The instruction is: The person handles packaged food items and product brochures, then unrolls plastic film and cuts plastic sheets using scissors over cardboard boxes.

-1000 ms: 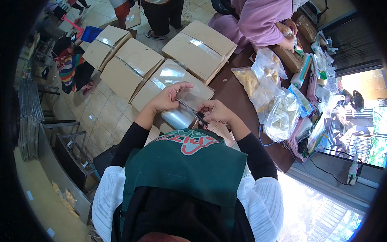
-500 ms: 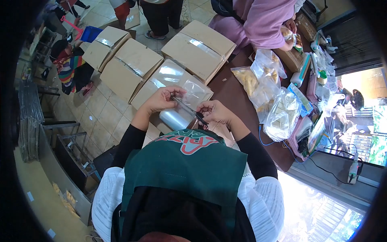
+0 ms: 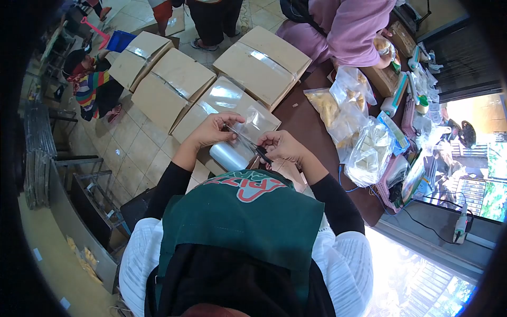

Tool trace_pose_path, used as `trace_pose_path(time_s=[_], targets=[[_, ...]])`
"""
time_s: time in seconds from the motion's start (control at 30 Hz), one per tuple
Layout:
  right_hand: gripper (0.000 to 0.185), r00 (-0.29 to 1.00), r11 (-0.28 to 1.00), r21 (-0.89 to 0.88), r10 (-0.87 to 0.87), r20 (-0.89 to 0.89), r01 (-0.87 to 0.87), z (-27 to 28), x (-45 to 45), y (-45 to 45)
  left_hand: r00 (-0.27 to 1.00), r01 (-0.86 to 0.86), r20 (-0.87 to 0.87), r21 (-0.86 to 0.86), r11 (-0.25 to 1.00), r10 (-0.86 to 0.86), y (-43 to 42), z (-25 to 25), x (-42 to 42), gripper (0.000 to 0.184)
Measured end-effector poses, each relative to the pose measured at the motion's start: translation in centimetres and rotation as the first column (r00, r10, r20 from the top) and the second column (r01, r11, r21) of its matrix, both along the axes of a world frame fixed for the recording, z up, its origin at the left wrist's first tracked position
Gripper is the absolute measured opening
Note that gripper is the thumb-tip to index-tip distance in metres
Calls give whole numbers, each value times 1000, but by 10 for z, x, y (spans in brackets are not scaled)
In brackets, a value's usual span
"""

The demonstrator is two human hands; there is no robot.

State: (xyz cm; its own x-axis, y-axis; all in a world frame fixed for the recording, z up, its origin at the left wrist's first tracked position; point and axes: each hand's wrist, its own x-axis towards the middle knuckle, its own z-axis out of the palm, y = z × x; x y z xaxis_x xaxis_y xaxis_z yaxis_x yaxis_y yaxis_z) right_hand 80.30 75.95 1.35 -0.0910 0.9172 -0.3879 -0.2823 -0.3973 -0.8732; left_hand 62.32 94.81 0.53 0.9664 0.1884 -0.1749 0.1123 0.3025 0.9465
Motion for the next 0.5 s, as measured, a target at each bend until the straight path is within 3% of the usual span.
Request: trace_pose_path(time_s=[0.3,0.5], targets=[[39,998,1000,7,-11,56,10,3,-4,-1,999,5,-31,-26,1000,-6,0,1,0,46],[39,1000,999,-53,-9,-8,8,10,-3,1,999,-2,-47,-55,998,-1,0,5,0,45]])
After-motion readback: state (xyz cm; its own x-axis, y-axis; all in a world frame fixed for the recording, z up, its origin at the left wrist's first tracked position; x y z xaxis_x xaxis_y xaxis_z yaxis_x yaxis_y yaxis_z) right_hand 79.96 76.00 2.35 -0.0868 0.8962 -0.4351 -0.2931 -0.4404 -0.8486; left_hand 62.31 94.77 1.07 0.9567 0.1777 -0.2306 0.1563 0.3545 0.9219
